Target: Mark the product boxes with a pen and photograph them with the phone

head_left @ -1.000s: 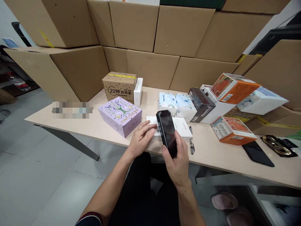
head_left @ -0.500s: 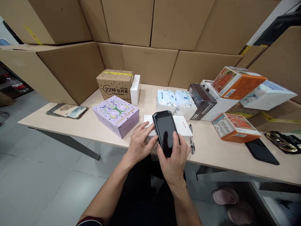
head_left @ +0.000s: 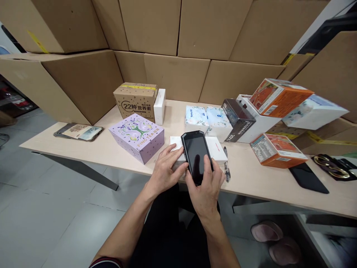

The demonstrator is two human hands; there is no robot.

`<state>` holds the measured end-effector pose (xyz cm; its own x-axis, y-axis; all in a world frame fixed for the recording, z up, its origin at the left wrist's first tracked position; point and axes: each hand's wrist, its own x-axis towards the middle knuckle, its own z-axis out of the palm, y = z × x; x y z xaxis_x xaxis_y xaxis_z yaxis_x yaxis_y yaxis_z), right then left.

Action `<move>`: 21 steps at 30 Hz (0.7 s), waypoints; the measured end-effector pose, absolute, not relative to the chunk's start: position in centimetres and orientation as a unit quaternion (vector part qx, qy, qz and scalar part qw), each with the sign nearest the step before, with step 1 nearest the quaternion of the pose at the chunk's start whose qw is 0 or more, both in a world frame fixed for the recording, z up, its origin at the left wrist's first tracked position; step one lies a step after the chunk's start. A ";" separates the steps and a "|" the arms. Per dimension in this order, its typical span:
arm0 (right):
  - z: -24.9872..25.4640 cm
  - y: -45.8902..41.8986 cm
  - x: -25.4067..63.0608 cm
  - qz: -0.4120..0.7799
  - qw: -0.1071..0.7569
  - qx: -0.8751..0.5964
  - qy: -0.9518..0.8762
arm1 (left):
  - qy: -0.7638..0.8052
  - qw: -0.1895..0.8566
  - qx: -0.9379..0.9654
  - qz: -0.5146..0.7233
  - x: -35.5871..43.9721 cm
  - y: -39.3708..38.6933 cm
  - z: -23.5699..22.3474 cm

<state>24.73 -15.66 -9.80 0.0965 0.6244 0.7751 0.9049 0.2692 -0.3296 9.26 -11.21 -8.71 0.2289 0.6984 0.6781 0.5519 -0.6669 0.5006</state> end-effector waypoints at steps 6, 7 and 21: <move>-9.8 -15.7 24.9 -0.150 0.453 -0.583 -0.658 | 0.398 0.075 0.778 0.481 9.2 -11.1 -8.8; -9.8 -15.7 24.9 -0.152 0.451 -0.582 -0.659 | 0.396 0.073 0.779 0.481 9.2 -11.1 -8.8; -9.8 -15.7 24.7 -0.151 0.450 -0.588 -0.655 | 0.402 0.075 0.767 0.494 9.4 -11.2 -8.6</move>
